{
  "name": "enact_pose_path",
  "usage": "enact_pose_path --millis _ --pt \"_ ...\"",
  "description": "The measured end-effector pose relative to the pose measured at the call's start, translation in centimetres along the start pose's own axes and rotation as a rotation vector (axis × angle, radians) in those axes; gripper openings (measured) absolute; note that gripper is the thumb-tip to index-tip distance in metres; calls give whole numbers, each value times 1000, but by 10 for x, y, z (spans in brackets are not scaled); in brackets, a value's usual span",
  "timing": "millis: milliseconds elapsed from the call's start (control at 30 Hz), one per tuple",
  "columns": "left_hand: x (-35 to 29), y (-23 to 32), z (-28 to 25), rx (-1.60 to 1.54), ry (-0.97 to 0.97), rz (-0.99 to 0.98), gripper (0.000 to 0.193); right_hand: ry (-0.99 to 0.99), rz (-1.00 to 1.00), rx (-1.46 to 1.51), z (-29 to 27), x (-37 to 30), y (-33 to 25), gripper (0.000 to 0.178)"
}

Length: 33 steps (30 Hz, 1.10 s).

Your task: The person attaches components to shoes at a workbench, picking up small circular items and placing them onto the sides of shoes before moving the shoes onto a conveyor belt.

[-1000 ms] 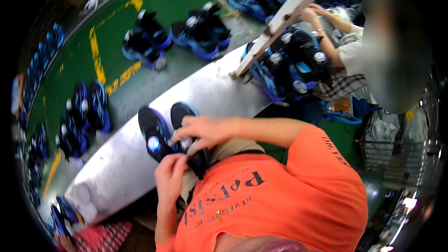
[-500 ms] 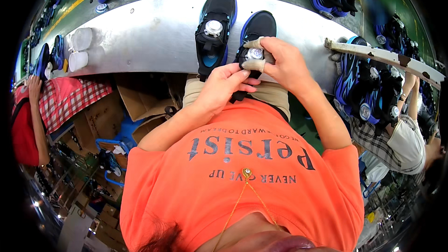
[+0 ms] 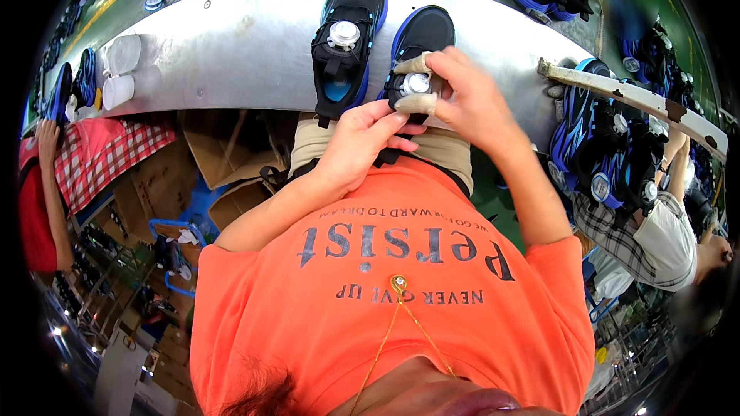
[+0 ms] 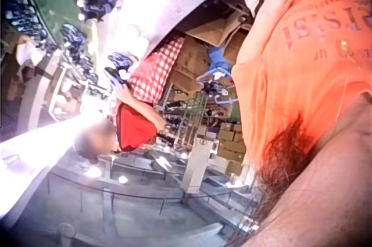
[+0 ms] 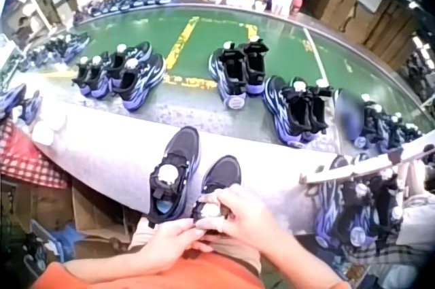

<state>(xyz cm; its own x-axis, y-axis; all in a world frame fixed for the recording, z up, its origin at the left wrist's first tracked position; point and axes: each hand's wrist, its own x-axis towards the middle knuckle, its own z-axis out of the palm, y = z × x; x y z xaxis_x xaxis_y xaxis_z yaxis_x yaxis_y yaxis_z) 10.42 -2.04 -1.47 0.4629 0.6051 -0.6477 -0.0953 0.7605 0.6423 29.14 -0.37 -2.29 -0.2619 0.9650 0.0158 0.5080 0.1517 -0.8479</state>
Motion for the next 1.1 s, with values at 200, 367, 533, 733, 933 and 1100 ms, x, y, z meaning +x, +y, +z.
enact_pose_path --millis 200,367,533,733,933,1100 --pt "-1 0 2 82 -5 -54 28 -130 75 104 -11 3 -2 35" --pt "-23 76 -11 670 -19 -46 22 -43 77 341 -15 26 32 28" --pt "35 84 -46 1355 332 872 22 93 -25 -98 3 113 54 36" --pt "32 98 -63 1150 -59 676 38 67 -41 -166 60 166 55 35" --pt "28 83 -59 1030 -11 642 40 -55 41 -131 66 171 53 37" --pt "22 79 -44 1018 239 592 37 -37 54 -135 67 172 54 38"
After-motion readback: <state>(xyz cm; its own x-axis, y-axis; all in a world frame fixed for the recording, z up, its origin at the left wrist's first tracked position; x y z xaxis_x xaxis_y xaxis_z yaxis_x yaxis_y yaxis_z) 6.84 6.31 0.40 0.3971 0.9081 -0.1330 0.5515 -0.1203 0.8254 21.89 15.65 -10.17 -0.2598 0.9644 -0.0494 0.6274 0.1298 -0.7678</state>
